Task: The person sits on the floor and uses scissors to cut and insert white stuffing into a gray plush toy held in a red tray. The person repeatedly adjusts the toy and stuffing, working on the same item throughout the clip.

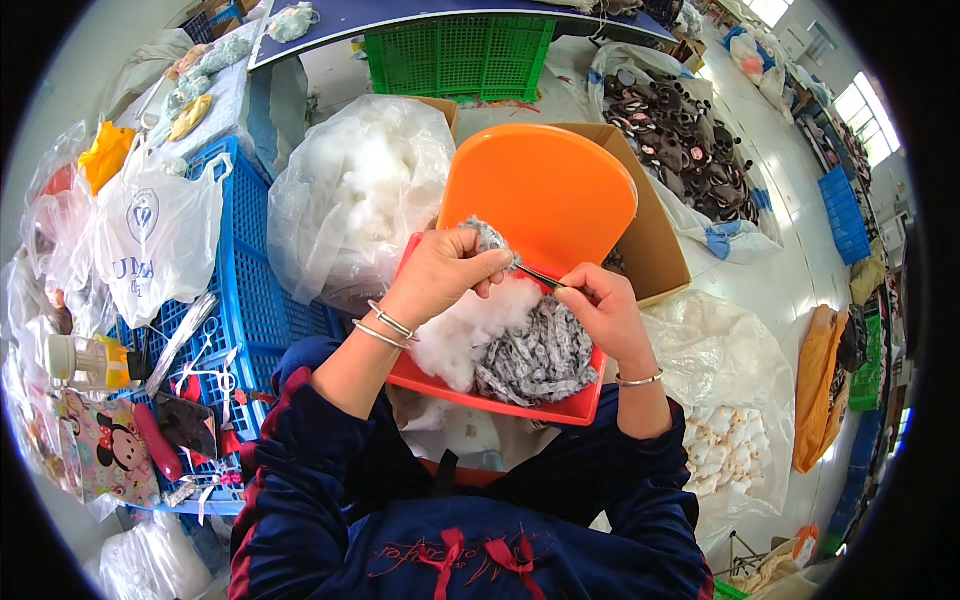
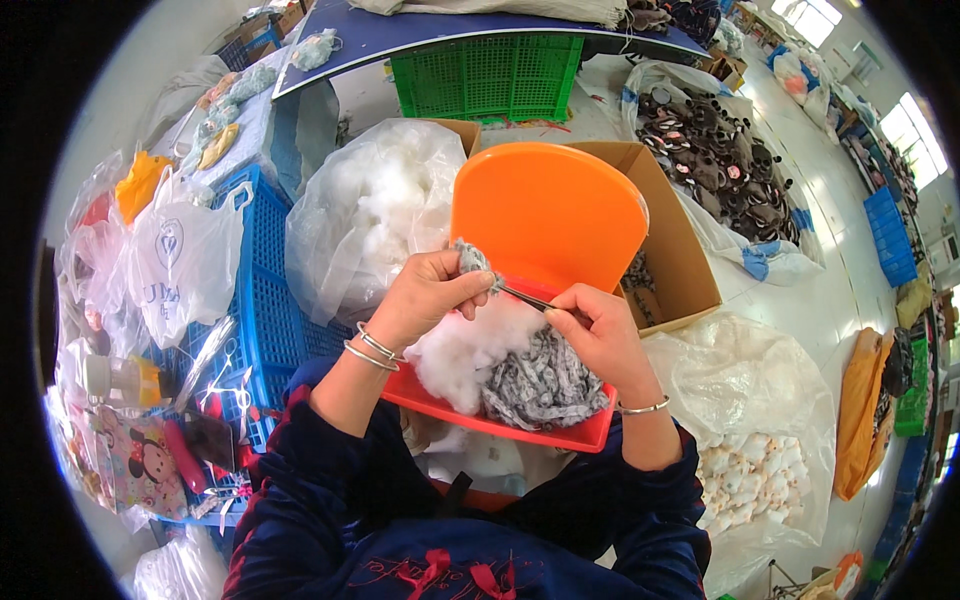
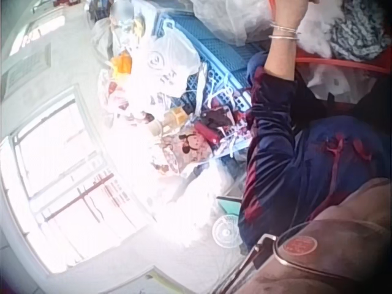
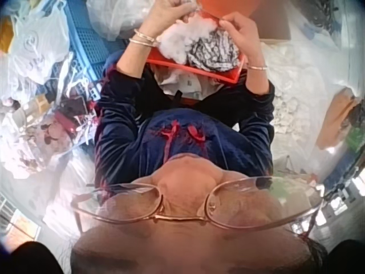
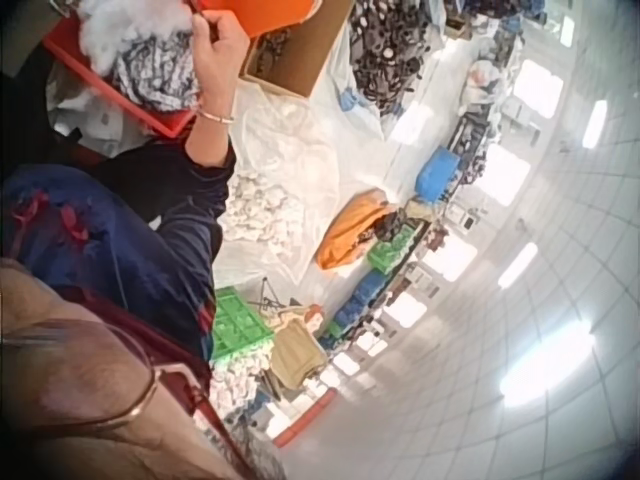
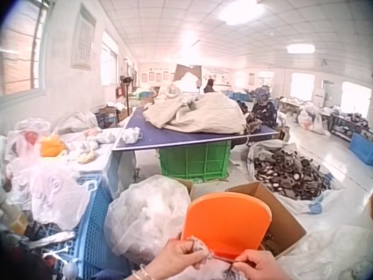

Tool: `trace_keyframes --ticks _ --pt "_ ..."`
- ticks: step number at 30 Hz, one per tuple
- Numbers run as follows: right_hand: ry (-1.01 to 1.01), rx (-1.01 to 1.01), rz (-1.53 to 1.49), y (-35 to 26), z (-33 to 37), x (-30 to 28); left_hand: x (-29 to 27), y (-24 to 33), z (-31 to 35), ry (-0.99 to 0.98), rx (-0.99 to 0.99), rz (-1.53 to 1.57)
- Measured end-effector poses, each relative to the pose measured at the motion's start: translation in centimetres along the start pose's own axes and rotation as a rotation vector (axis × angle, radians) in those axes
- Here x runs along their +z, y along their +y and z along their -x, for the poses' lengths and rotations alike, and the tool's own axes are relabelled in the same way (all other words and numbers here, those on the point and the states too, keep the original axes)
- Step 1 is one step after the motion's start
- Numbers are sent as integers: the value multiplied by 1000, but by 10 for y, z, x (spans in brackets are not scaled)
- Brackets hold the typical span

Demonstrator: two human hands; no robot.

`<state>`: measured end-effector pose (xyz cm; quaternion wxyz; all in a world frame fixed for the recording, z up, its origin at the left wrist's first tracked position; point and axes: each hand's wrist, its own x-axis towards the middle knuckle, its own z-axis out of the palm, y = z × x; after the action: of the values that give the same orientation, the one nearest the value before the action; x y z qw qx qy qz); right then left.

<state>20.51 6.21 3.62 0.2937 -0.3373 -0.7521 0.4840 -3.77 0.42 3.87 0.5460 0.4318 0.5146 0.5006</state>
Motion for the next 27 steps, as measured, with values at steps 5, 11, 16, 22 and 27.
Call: trace_keyframes --ticks 5,11,16,22,27 --pt "-22 10 17 -2 1 -1 4 4 3 -33 -27 2" --pt "-40 73 -199 8 2 11 13 2 5 -53 26 5" --pt "14 122 -318 7 2 31 18 -5 3 8 55 -8" --pt "51 72 -317 8 0 34 20 -2 6 91 99 72" --pt "41 82 -430 11 0 45 35 -12 8 179 181 178"
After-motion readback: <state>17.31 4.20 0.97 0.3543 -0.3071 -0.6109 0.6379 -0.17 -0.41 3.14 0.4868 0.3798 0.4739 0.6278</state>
